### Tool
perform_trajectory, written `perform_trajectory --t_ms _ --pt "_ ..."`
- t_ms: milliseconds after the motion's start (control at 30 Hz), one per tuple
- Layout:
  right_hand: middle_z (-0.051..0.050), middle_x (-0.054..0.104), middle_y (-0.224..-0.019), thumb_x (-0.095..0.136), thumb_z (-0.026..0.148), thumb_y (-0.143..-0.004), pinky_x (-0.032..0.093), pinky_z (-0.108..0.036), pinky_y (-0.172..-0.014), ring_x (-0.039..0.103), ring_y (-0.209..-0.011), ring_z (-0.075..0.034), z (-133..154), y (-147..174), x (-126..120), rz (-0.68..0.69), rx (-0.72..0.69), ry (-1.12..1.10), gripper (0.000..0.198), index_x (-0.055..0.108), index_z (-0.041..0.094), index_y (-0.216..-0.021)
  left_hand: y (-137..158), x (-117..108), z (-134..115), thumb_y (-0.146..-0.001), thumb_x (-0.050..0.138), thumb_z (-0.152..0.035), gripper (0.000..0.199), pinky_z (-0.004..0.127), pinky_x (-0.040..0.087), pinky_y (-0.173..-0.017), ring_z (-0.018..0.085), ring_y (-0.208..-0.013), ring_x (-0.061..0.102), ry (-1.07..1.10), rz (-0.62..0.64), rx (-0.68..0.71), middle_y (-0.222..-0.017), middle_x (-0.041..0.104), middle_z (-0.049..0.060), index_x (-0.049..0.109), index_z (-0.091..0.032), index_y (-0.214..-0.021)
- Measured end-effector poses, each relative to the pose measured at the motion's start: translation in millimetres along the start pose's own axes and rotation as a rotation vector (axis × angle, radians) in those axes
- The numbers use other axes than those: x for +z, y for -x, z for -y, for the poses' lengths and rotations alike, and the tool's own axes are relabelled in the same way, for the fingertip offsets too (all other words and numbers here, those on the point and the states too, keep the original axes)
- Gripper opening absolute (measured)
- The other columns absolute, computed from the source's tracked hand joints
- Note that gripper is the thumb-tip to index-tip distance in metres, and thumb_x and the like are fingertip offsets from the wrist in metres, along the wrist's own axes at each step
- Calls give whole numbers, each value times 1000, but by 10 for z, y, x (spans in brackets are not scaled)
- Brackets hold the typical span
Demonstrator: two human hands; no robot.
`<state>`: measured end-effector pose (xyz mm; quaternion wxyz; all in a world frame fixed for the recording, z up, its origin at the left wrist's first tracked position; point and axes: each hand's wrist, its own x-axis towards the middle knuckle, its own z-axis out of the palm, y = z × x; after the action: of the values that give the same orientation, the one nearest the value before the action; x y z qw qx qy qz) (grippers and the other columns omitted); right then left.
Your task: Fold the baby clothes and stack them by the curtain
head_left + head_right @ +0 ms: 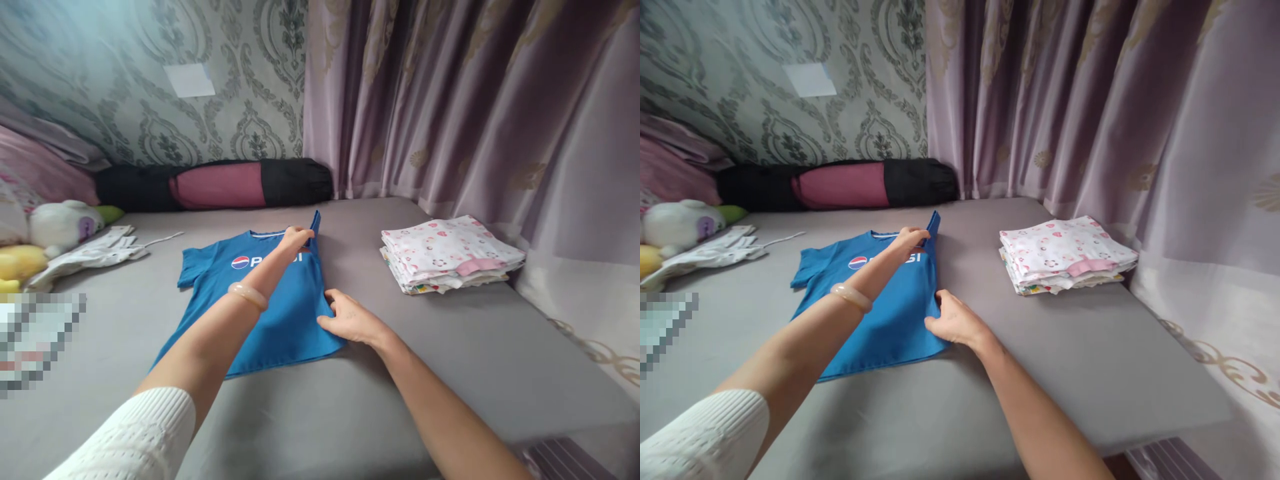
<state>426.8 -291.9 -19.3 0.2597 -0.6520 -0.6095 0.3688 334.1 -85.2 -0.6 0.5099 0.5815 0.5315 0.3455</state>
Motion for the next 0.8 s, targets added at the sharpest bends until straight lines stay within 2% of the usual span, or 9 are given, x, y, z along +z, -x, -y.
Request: perform_trajectory --t_ms 233,400,533,600,667,700,733,800 --pt "-1 64 -83 59 24 -78 44 -26 -70 58 -75 -15 44 30 80 21 -48 -20 60 47 14 -135 56 -345 171 -61 60 -19 9 21 47 -50 10 -49 49 159 -35 -46 -53 45 -4 55 -17 -68" --pt "2 60 -78 57 19 -77 42 -24 -69 56 -73 -13 90 53 134 27 -101 -12 58 48 16 -134 66 -486 357 -60 62 -21 13 23 48 -53 10 -48 50 168 -69 -69 -51 45 -6 50 -19 -66" --pt "2 61 -82 60 20 -79 43 -21 -66 56 -71 -11 132 79 160 77 -133 -94 54 49 19 -133 68 -537 495 -62 63 -22 13 21 41 -49 9 -46 45 94 -140 -67 -51 40 -8 53 -18 -71" --pt "0 65 -85 61 27 -83 43 -20 -63 56 -67 -9 162 83 156 181 -139 -196 51 50 18 -132 85 -549 552 -63 63 -21 18 21 39 -48 10 -47 45 51 -180 -50 -54 42 -7 56 -17 -80" --pt "-2 68 -84 56 37 -89 44 -21 -58 55 -59 -8 185 71 147 296 -129 -289 43 55 15 -126 114 -551 606 -66 65 -22 32 21 41 -52 11 -51 49 21 -216 -24 -59 46 -7 57 -16 -97" --pt "-3 69 -82 52 42 -92 45 -22 -57 54 -57 -9 187 57 144 308 -128 -310 41 58 14 -121 130 -548 635 -67 66 -23 41 21 43 -55 11 -54 51 3 -229 9 -63 49 -6 56 -16 -107" --pt "-4 69 -81 47 45 -94 46 -23 -58 55 -56 -9 180 38 144 269 -134 -305 40 62 14 -115 144 -543 665 -69 67 -24 49 22 45 -58 11 -58 53 -23 -237 57 -66 52 -5 53 -17 -116" --pt "-6 70 -88 41 43 -97 50 -27 -67 60 -67 -13 139 -9 154 51 -178 -202 39 65 15 -108 165 -528 726 -74 66 -27 59 24 49 -67 12 -65 57 -98 -239 190 -75 56 -3 48 -18 -129"
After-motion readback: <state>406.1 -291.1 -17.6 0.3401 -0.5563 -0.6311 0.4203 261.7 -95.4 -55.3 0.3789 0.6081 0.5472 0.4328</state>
